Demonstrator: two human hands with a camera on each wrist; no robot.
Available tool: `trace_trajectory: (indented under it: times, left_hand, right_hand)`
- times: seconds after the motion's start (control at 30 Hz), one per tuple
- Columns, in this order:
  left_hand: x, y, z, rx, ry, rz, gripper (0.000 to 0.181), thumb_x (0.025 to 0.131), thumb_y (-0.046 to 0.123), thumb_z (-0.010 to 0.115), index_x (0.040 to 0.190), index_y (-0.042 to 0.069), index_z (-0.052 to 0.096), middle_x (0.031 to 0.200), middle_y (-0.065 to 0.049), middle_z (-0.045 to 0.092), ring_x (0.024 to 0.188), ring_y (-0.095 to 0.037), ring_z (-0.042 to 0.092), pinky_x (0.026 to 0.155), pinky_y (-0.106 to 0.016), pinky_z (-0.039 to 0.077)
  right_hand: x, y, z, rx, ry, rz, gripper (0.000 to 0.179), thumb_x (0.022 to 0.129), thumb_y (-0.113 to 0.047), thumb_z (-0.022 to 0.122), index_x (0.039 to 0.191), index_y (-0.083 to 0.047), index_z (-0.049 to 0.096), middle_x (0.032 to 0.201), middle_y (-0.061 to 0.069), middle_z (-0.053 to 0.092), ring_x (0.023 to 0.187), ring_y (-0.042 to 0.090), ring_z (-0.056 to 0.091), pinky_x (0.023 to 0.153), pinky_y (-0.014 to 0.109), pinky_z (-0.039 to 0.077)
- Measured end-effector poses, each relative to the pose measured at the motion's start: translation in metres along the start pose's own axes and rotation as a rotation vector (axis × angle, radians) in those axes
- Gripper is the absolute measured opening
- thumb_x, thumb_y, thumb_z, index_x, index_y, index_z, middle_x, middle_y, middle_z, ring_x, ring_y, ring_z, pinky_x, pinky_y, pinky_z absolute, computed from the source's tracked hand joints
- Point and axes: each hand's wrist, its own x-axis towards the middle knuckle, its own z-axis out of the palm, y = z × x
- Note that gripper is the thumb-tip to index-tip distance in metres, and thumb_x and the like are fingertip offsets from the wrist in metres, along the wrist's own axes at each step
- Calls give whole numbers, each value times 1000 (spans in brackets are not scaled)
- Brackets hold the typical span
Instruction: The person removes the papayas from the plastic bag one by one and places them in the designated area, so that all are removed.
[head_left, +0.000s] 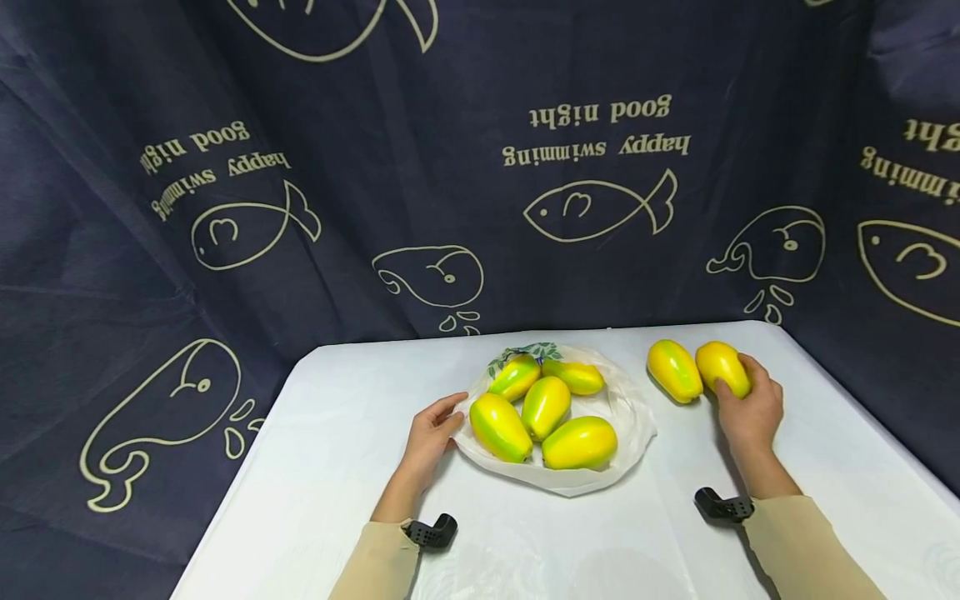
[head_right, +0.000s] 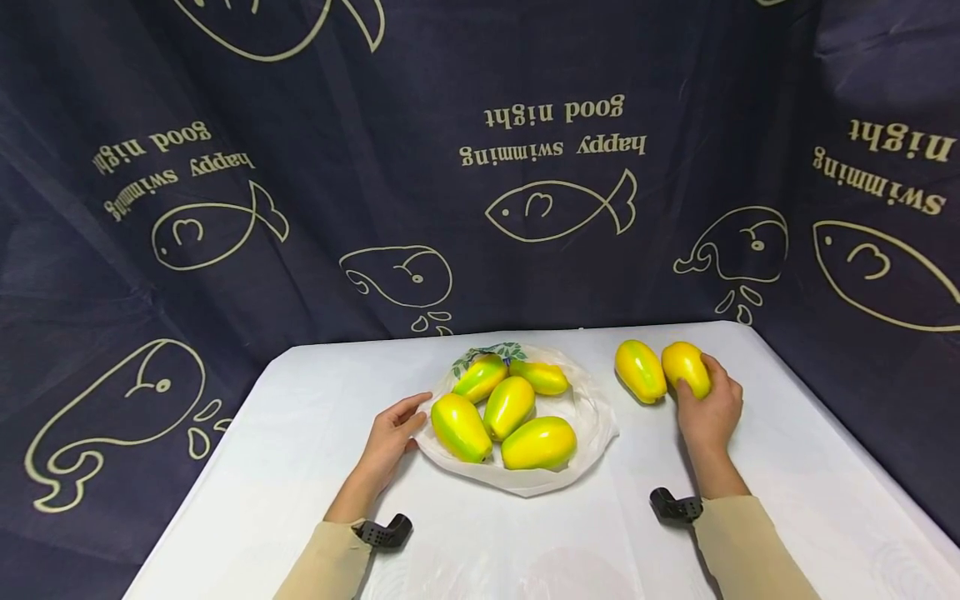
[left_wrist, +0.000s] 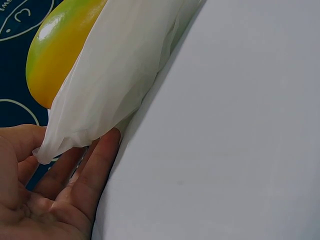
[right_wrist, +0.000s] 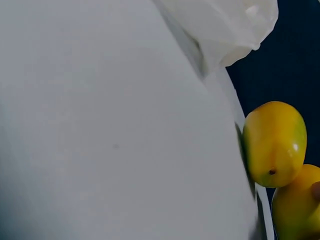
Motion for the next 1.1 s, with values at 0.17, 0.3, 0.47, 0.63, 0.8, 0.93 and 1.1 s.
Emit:
trace_trajectory:
  times: [0.17, 0.3, 0.47, 0.63, 0.8, 0.93, 1.1]
  left_hand:
    - [6, -6, -1, -9, -4, -11, 38, 99, 7, 59, 137, 10, 61, 143, -18, 55, 82, -9, 62, 59, -20, 55]
    - [11, -14, -2, -3, 6, -6, 38, 99, 10, 59, 137, 14, 62, 143, -15, 55, 82, -9, 62, 59, -21, 55]
    - [11, -14, -2, -18, 5, -1, 38, 99, 11, 60, 137, 13, 62, 142, -15, 56, 82, -9, 63, 59, -22, 56]
    - [9, -13, -1, -23, 5, -1, 38, 98, 11, 60, 136, 13, 62, 140, -15, 58, 83, -10, 64, 59, -22, 56]
    - [9, -13, -2, -8, 9, -3, 38, 99, 11, 60, 136, 14, 62, 140, -15, 57, 83, -10, 64, 60, -22, 56]
    - [6, -7, -1, 2, 4, -8, 38, 99, 9, 59, 137, 10, 61, 141, -17, 57, 83, -10, 63, 60, -21, 56]
    - [-5, 9, 1, -7, -9, -4, 38, 98, 6, 58, 136, 7, 61, 138, -20, 58, 83, -11, 64, 62, -22, 56]
  right_hand:
    - [-2, 2, 1, -31, -9, -11, 58, 94, -11, 60, 150, -7, 43, 141, 27, 49, 132, 44, 39, 109, 56, 30]
    - [-2, 4, 3, -52, -28, 5, 59, 96, -12, 59, 151, -7, 41, 142, 28, 47, 133, 45, 38, 110, 57, 29]
    - [-1, 5, 3, -62, -44, 6, 60, 96, -13, 59, 152, -8, 39, 143, 28, 46, 134, 45, 37, 111, 58, 29]
    - [-3, 6, 3, -68, -57, -4, 61, 96, -13, 60, 153, -8, 38, 143, 28, 45, 134, 45, 37, 110, 58, 29]
    - [-2, 6, 3, -73, -76, 10, 64, 97, -17, 60, 155, -11, 34, 145, 29, 41, 135, 46, 35, 112, 60, 28]
    - [-2, 5, 2, -79, -78, 28, 65, 97, -20, 60, 156, -13, 33, 148, 28, 38, 138, 46, 32, 112, 61, 27]
    - [-3, 4, 1, -92, -82, 46, 65, 97, -20, 59, 156, -14, 32, 152, 28, 33, 142, 47, 29, 114, 62, 25]
